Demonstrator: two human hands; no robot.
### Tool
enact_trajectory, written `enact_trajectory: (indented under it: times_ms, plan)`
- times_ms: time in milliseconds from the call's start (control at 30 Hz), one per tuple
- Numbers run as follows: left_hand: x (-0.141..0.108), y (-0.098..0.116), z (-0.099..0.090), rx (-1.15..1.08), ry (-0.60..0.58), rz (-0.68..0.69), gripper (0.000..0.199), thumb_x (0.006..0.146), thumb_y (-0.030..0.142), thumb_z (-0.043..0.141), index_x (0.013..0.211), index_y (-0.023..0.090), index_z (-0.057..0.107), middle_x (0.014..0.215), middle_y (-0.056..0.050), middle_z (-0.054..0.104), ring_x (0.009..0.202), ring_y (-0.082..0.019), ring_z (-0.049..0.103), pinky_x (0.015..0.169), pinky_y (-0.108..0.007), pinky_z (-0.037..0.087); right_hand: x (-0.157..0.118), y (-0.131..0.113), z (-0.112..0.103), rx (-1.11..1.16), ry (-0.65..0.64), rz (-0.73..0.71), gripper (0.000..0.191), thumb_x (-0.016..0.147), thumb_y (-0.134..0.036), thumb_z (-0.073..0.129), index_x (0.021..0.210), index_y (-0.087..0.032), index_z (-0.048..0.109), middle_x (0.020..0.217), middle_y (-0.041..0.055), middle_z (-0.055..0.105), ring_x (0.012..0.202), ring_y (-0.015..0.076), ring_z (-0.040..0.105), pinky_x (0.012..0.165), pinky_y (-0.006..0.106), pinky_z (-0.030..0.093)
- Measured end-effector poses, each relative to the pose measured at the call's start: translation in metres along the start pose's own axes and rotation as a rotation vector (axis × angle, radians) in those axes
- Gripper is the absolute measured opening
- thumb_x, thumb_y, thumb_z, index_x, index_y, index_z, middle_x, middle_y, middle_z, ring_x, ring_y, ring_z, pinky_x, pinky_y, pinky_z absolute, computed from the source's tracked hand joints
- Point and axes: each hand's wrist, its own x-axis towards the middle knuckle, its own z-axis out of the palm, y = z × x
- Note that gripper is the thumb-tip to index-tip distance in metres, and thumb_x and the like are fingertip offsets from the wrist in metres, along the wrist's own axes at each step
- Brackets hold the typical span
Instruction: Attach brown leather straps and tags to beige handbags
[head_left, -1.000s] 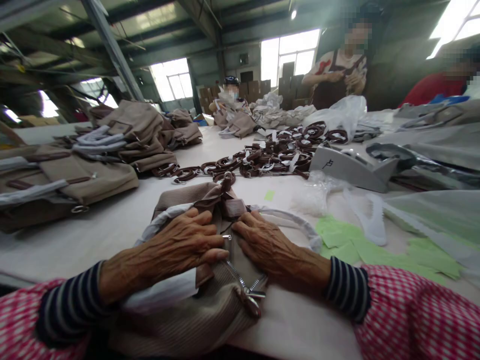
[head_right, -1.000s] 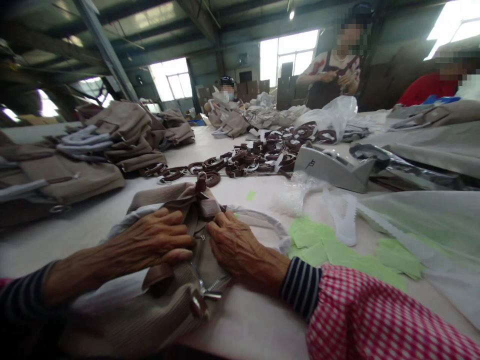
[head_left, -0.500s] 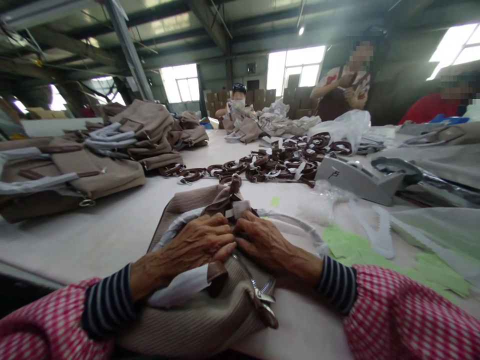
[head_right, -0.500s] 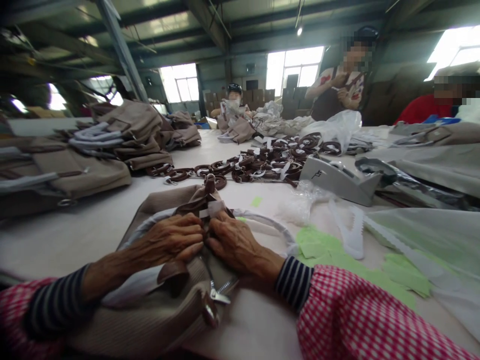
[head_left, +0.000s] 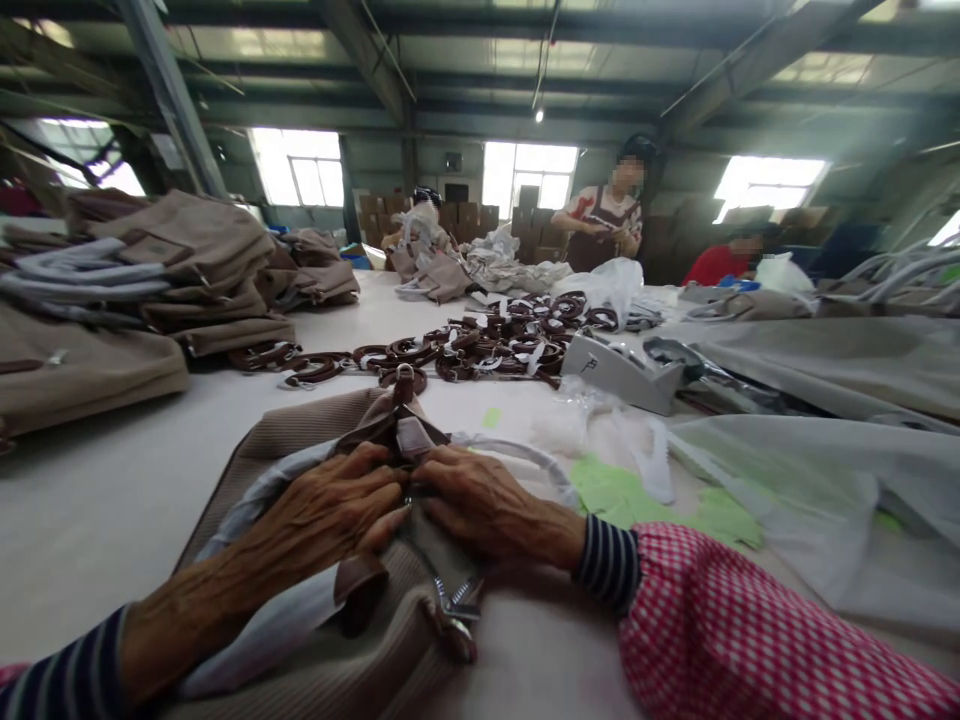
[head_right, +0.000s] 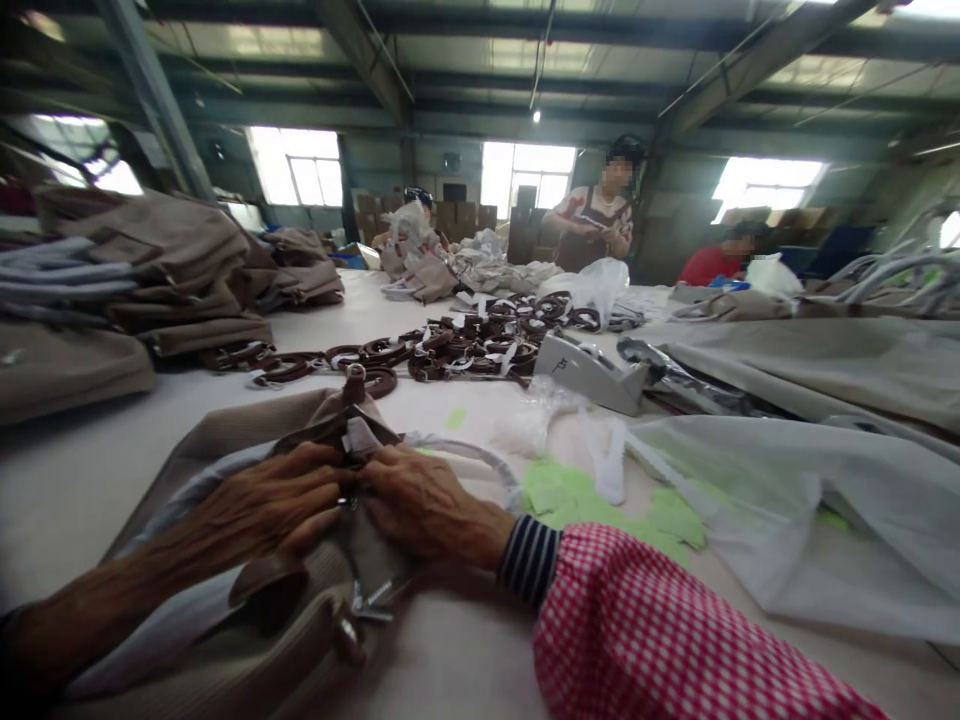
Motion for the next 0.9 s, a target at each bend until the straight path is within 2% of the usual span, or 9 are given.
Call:
enact_trajectory:
  times_ms: [100,200,300,367,500,633,767,833,900]
  plan:
    - [-0.002,-0.001,0.005,0.038,0.018,-0.038,0.033,0.113,0.027,0.044,0.092,0.020,0.069,0.109,-0.006,0.075,0.114,-0.027,0.061,0.091,-0.038,0.053,-0.003,0.018,-0.035,-0.025,0.074,0.230,0.017,0.106,-0.017,0.059,0.110,-0.016,0.075,0.083,0.0015,0.071,0.073,0.0137,0.061,0.072,0.026,0.041]
    - [-0.002,-0.003,0.009,0.031,0.020,-0.027,0.035,0.113,0.028,0.042,0.091,0.020,0.068,0.108,-0.006,0.075,0.103,-0.025,0.063,0.086,-0.036,0.054,0.004,0.047,-0.058,-0.221,0.076,0.376,0.021,0.106,-0.015,0.056,0.112,-0.015,0.077,0.091,0.0063,0.074,0.079,0.0157,0.064,0.070,0.026,0.036]
    - [-0.002,-0.003,0.009,0.018,0.034,-0.027,0.034,0.112,0.024,0.042,0.090,0.020,0.067,0.108,-0.007,0.075,0.103,-0.024,0.063,0.086,-0.035,0.054,0.016,0.076,-0.064,-0.408,-0.174,0.308,0.027,0.099,-0.003,0.054,0.110,-0.012,0.076,0.113,0.0115,0.073,0.090,0.0177,0.065,0.068,0.028,0.034]
    - [-0.002,-0.002,0.009,0.008,0.029,-0.018,0.034,0.112,0.022,0.042,0.089,0.020,0.067,0.107,-0.007,0.074,0.103,-0.024,0.063,0.088,-0.036,0.054,0.022,0.088,-0.062,-0.473,-0.318,0.213,0.025,0.099,-0.002,0.053,0.111,-0.010,0.075,0.115,0.0131,0.072,0.093,0.0188,0.065,0.070,0.029,0.036]
    - [-0.001,-0.002,0.006,-0.056,-0.013,-0.017,0.039,0.113,0.022,0.037,0.090,0.020,0.068,0.109,-0.007,0.073,0.100,-0.023,0.064,0.089,-0.035,0.054,0.030,0.092,-0.061,-0.588,-0.418,0.017,0.022,0.108,-0.008,0.050,0.110,-0.007,0.072,0.111,0.0150,0.072,0.094,0.0213,0.066,0.078,0.032,0.040]
    - [-0.004,-0.010,-0.005,-0.193,-0.066,0.007,0.042,0.114,0.023,0.034,0.093,0.019,0.070,0.112,-0.007,0.074,0.102,-0.021,0.067,0.096,-0.032,0.054,0.037,0.088,-0.062,-0.678,-0.521,-0.070,0.027,0.111,-0.013,0.046,0.110,-0.007,0.073,0.104,0.0155,0.072,0.089,0.0235,0.067,0.073,0.034,0.037]
    - [-0.008,-0.024,-0.033,-0.405,-0.212,-0.009,0.037,0.112,0.019,0.036,0.125,0.022,0.070,0.136,-0.008,0.070,0.127,-0.021,0.064,0.111,-0.031,0.050,0.035,0.096,-0.058,-0.648,-0.477,-0.050,0.027,0.110,-0.012,0.047,0.109,-0.007,0.073,0.106,0.0163,0.072,0.089,0.0216,0.066,0.073,0.032,0.034]
    - [-0.004,-0.029,-0.049,-0.498,-0.337,-0.006,0.040,0.109,0.017,0.041,0.138,0.026,0.067,0.145,-0.009,0.067,0.136,-0.023,0.060,0.118,-0.032,0.046,0.031,0.099,-0.058,-0.582,-0.404,0.069,0.023,0.107,-0.011,0.052,0.106,-0.009,0.074,0.106,0.0152,0.073,0.087,0.0194,0.064,0.070,0.030,0.031]
    - [0.004,-0.032,-0.062,-0.555,-0.480,-0.060,0.040,0.103,0.017,0.050,0.137,0.027,0.069,0.145,-0.008,0.067,0.135,-0.024,0.061,0.118,-0.032,0.047,0.026,0.097,-0.061,-0.497,-0.268,0.209,0.020,0.105,-0.011,0.056,0.100,-0.010,0.075,0.103,0.0127,0.073,0.083,0.0168,0.062,0.067,0.029,0.028]
